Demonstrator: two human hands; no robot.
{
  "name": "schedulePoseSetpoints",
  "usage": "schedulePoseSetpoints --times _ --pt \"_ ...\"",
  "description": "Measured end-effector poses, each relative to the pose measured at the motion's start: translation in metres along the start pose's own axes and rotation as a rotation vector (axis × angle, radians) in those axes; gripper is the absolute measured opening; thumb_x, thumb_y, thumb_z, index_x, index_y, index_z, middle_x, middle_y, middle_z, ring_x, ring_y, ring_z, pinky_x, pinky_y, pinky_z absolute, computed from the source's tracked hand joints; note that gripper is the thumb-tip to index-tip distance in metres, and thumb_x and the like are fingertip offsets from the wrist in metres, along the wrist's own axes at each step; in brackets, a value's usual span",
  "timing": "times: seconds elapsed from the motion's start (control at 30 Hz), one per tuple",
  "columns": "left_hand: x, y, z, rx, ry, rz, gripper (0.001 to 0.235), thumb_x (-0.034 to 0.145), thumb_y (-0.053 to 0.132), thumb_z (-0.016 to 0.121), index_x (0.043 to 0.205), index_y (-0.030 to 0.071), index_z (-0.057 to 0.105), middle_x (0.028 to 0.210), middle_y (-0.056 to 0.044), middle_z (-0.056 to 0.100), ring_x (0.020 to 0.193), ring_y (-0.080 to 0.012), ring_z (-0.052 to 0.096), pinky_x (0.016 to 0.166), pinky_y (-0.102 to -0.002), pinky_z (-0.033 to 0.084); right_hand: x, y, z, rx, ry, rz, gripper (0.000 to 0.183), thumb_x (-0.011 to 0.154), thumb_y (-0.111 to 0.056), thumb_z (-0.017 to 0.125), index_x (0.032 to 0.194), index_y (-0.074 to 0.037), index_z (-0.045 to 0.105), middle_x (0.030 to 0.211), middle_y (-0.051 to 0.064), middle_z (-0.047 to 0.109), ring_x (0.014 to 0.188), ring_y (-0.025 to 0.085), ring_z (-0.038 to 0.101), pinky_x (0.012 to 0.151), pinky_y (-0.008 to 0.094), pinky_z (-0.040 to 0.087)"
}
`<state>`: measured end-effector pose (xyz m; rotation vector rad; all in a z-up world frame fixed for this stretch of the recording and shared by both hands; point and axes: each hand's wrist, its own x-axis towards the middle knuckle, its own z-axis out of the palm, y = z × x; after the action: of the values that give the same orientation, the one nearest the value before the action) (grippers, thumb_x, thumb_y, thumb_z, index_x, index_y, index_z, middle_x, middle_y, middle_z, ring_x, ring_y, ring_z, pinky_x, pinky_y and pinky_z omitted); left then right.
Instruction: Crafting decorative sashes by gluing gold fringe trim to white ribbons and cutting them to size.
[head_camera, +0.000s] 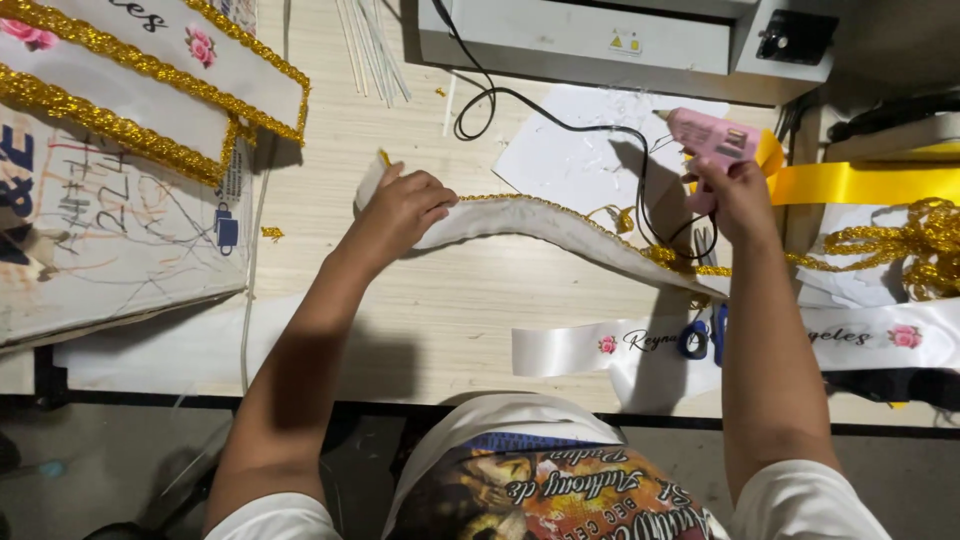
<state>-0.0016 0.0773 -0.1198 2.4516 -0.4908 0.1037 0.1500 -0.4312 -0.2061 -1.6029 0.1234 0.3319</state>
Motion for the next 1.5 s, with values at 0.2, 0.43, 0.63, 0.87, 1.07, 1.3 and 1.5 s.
schedulePoseSetpoints --times 0.2,0.43,0.63,0.87,1.07,1.3,1.5 --pt "0.001 0.008 -0.005 -0.122 -0.033 -0.029 0.021 0.093 0.008 0.07 0.113 0.008 0.075 0.106 -0.006 0.07 0.104 -0.025 0.067 0.12 -0.055 0.031 -0.027 -0.06 0.007 0.136 -0.087 0.041 0.04 0.098 -0.01 0.065 0.137 -0.004 0.056 0.129 0.01 0.07 0.099 0.018 0.07 0.081 0.037 0.063" --pt "0.0 0.026 -0.011 -0.067 0.073 0.141 0.016 0.095 0.01 0.073 0.108 0.002 0.07 0.107 -0.006 0.07 0.101 -0.0237 0.07 0.116 -0.043 0.048 -0.057 -0.102 0.041 0.099 -0.345 -0.124 0.041 0.101 -0.009 0.066 0.139 0.003 0.055 0.132 0.016 0.068 0.112 0.021 0.069 0.096 0.037 0.06" --pt "-0.003 0.051 -0.032 -0.105 0.061 0.048 0.016 0.095 0.007 0.074 0.11 0.0 0.071 0.116 -0.013 0.066 0.1 -0.0236 0.069 0.09 -0.035 0.057 -0.068 -0.085 0.083 0.08 -0.664 -0.179 0.048 0.099 -0.017 0.072 0.139 0.005 0.059 0.116 0.015 0.07 0.099 0.019 0.068 0.084 0.032 0.057" --pt "-0.01 0.05 -0.018 -0.097 0.156 0.161 0.023 0.096 0.01 0.075 0.116 0.001 0.068 0.12 -0.01 0.061 0.116 -0.0267 0.066 0.103 -0.034 0.055 -0.093 -0.076 0.143 0.205 -0.58 0.019 0.062 0.095 -0.027 0.076 0.141 0.006 0.05 0.126 0.02 0.068 0.11 0.031 0.072 0.096 0.045 0.059" --pt "-0.002 0.072 -0.022 -0.012 0.253 0.274 0.018 0.096 0.012 0.078 0.108 0.003 0.067 0.114 -0.007 0.063 0.112 -0.0196 0.066 0.114 -0.037 0.051 -0.118 -0.117 0.211 0.525 -0.655 0.09 0.072 0.1 -0.034 0.069 0.154 0.002 0.038 0.15 0.024 0.054 0.118 0.042 0.067 0.094 0.046 0.058" --pt "0.003 0.081 -0.021 -0.001 0.287 0.295 0.022 0.095 0.016 0.079 0.108 0.004 0.066 0.115 -0.006 0.063 0.115 -0.0185 0.066 0.109 -0.034 0.051 -0.141 -0.109 0.224 0.547 -0.517 0.046 0.064 0.104 -0.033 0.061 0.153 -0.002 0.037 0.149 0.022 0.052 0.128 0.042 0.062 0.098 0.052 0.059" --pt "-0.002 0.082 -0.021 0.09 0.355 0.281 0.022 0.092 0.018 0.082 0.106 0.007 0.068 0.111 -0.006 0.065 0.107 -0.0199 0.067 0.113 -0.049 0.048 -0.137 -0.092 0.214 0.481 -0.326 -0.154 0.054 0.108 -0.029 0.062 0.148 0.0 0.04 0.144 0.019 0.054 0.132 0.038 0.061 0.11 0.054 0.05"
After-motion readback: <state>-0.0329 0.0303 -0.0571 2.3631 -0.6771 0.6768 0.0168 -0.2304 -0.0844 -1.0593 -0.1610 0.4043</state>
